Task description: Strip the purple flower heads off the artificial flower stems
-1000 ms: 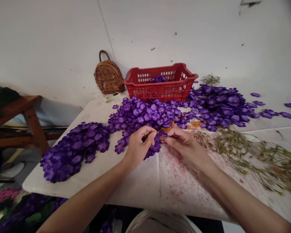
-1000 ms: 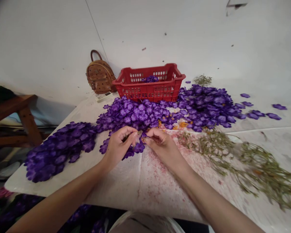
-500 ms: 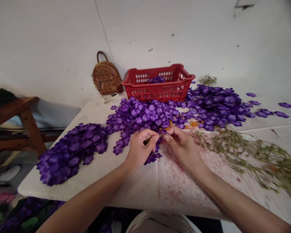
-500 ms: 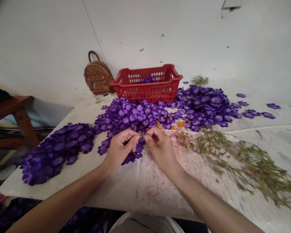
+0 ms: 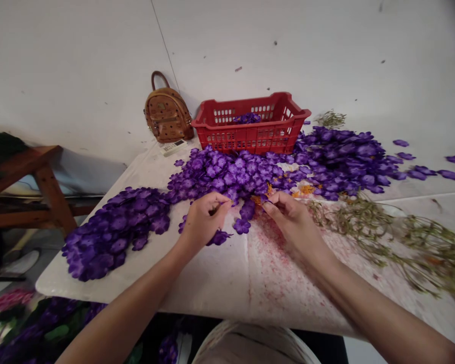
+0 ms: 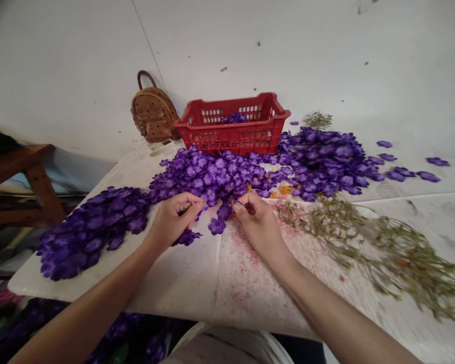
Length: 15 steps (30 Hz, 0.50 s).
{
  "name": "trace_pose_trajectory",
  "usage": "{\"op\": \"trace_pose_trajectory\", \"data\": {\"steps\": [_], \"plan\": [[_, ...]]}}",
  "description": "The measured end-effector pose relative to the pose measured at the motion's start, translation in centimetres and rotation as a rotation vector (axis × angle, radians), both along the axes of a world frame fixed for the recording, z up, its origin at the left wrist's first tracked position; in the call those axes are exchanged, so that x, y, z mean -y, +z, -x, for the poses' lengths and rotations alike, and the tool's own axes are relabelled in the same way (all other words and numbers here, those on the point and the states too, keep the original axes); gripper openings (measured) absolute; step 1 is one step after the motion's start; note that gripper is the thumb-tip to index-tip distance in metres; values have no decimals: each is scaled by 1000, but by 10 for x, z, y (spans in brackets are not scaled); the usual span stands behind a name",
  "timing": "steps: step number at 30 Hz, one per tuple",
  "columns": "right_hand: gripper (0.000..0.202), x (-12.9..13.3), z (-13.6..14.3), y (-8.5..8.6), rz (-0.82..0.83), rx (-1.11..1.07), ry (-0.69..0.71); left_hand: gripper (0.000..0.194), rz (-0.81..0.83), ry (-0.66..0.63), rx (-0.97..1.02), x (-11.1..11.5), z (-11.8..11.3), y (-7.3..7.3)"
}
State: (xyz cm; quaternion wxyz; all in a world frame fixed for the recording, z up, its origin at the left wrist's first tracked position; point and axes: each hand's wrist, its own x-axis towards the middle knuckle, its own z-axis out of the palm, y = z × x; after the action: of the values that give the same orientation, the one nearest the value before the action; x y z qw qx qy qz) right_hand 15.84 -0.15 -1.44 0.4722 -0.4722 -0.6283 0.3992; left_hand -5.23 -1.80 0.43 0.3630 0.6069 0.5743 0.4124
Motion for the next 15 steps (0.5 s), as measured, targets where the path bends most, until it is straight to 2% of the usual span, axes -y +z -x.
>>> {"op": "trace_pose_trajectory", "data": {"steps": [2, 7, 9, 12, 15], "plan": [[24, 1, -1, 1, 80, -2, 103, 19, 52, 17, -87, 4, 17, 2], [21, 8, 8, -3, 345, -50, 557, 25, 135, 6, -207, 16, 48, 6], [21, 8, 12, -6, 321, -61, 564, 28, 107, 2, -247, 15, 56, 8], [19, 4, 12, -6, 199, -61, 481, 31, 54, -7, -318, 7, 65, 16], [21, 2, 7, -2, 164, -91, 447, 35, 49, 9, -415, -4, 72, 27]]}}
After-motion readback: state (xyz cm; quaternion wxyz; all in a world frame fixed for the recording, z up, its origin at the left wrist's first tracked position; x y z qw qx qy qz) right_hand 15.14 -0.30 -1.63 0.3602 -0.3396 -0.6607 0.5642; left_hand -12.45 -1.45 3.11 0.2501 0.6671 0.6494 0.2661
